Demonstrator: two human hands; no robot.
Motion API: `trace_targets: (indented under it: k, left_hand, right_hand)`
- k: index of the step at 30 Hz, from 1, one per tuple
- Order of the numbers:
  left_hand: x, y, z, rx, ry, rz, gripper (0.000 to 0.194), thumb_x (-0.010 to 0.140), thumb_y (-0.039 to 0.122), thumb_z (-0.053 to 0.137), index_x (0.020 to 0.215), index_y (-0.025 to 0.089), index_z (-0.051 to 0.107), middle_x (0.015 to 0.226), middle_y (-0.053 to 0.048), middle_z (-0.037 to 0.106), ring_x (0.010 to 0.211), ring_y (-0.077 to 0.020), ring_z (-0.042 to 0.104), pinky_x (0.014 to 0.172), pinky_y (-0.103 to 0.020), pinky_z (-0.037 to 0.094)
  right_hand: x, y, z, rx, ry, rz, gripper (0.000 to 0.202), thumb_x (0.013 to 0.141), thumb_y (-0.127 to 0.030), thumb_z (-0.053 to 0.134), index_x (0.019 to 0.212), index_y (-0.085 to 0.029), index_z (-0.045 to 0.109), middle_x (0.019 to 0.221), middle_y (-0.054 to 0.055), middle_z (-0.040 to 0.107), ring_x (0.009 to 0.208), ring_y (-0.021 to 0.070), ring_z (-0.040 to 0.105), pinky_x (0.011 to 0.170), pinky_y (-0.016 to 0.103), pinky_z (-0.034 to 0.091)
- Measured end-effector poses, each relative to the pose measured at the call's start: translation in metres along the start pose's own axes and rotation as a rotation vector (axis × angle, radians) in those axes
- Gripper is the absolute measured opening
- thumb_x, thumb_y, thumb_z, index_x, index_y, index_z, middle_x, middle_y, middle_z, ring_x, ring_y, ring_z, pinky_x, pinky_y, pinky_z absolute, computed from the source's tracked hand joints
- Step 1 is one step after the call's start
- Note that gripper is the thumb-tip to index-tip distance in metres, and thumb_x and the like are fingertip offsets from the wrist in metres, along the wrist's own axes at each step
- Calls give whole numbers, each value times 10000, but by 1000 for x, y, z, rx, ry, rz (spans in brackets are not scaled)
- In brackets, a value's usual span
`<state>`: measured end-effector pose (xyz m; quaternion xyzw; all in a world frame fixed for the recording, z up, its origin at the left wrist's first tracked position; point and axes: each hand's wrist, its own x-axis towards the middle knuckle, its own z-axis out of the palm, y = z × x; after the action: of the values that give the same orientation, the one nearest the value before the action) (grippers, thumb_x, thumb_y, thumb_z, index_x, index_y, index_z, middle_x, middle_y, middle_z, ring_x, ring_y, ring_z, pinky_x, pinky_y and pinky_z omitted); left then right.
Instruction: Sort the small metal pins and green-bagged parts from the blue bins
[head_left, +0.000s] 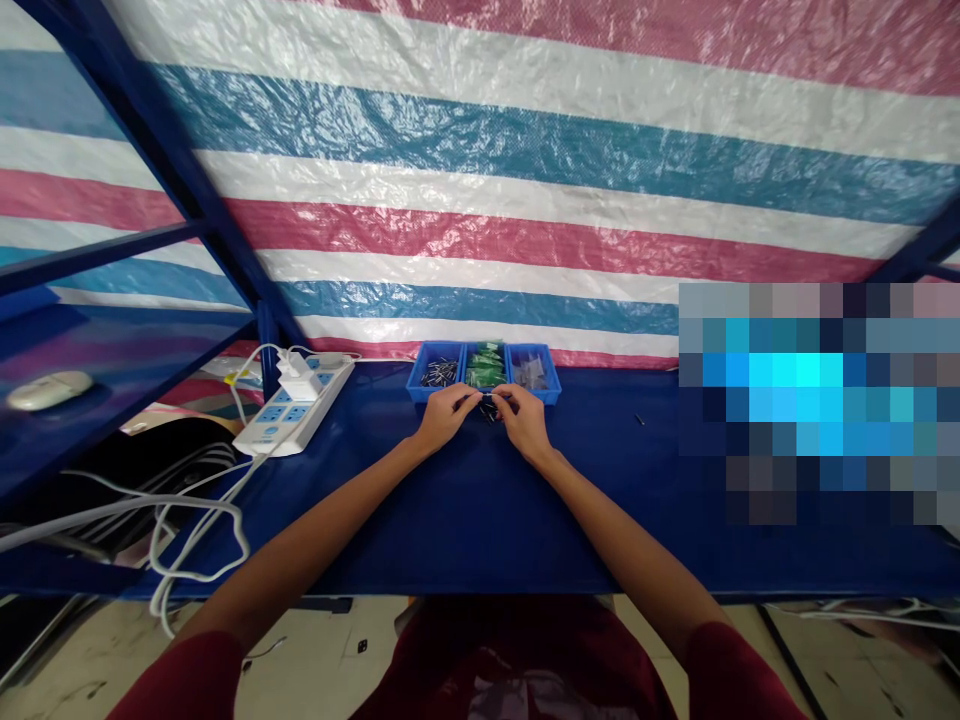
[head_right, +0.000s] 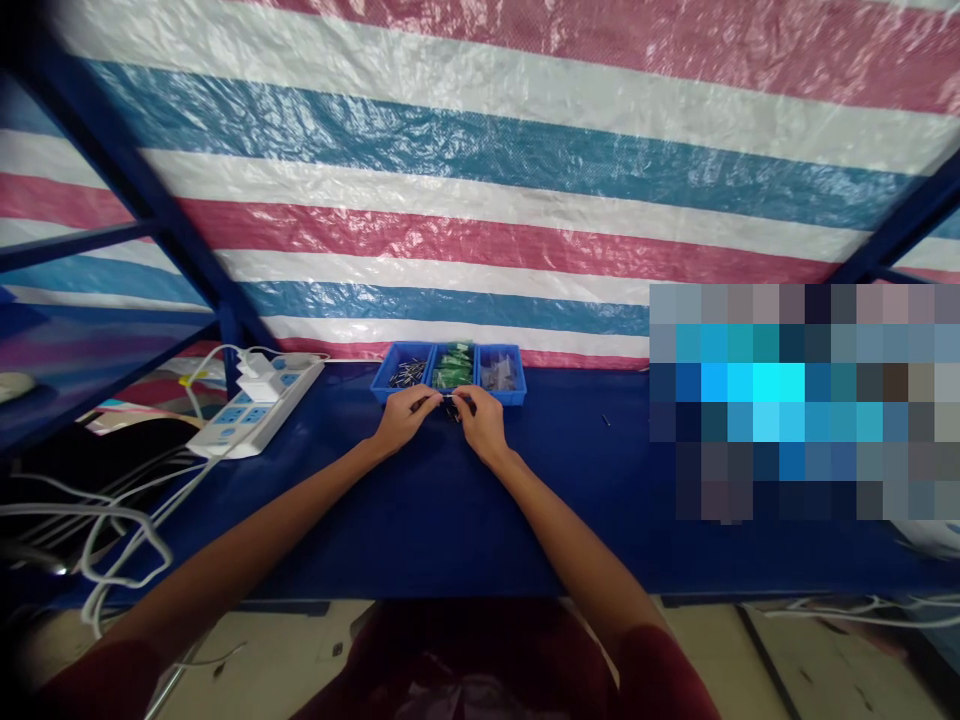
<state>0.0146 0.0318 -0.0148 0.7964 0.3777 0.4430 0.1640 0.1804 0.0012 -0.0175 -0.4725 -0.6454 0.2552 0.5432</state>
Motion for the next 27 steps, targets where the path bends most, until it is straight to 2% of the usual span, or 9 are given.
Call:
trace_targets:
  k: [6, 12, 15, 22, 27]
  left_hand:
    - [1, -1, -3, -42, 50, -81, 291, 876, 425, 552, 841, 172, 689, 802, -44, 700, 632, -145, 581, 641, -267, 465]
    - [-7, -8, -1, -217, 113, -220, 282, 778, 437, 672, 850, 167, 716, 671, -18, 674, 510, -123, 527, 528, -253, 447]
    - [-7, -11, 1, -309, 131, -267, 289, 751, 433, 695, 833, 157, 715, 681, -21, 675, 498, -111, 516, 493, -238, 434]
    - [-8, -4, 0, -396, 115, -308, 239, 736, 380, 716, 798, 149, 709, 718, -19, 672, 498, -86, 509, 466, -205, 415]
    - [-8, 2, -1, -528, 120, -351, 227, 703, 349, 754, 780, 142, 701, 566, 16, 583, 442, -76, 468, 408, -196, 366]
  right_hand:
    - [8, 1, 6, 5, -22, 44, 144, 832, -289, 533, 846, -196, 642, 835, 37, 661, 594, 138, 599, 583, 253, 507]
    - [13, 2, 8, 57, -73, 83, 133, 811, -288, 554, 820, -187, 640, 785, 24, 653, 536, 122, 582, 546, 251, 511]
    - [14, 2, 8, 64, -72, 99, 142, 811, -305, 561, 812, -187, 640, 772, 21, 652, 534, 122, 582, 531, 244, 507]
    - [0, 1, 6, 14, -24, -34, 165, 859, -299, 540, 857, -192, 665, 820, 38, 657, 581, 135, 591, 584, 262, 500]
    - [-5, 0, 5, -45, -17, -106, 195, 892, -297, 516, 853, -192, 676, 785, 40, 649, 638, 151, 598, 634, 268, 481]
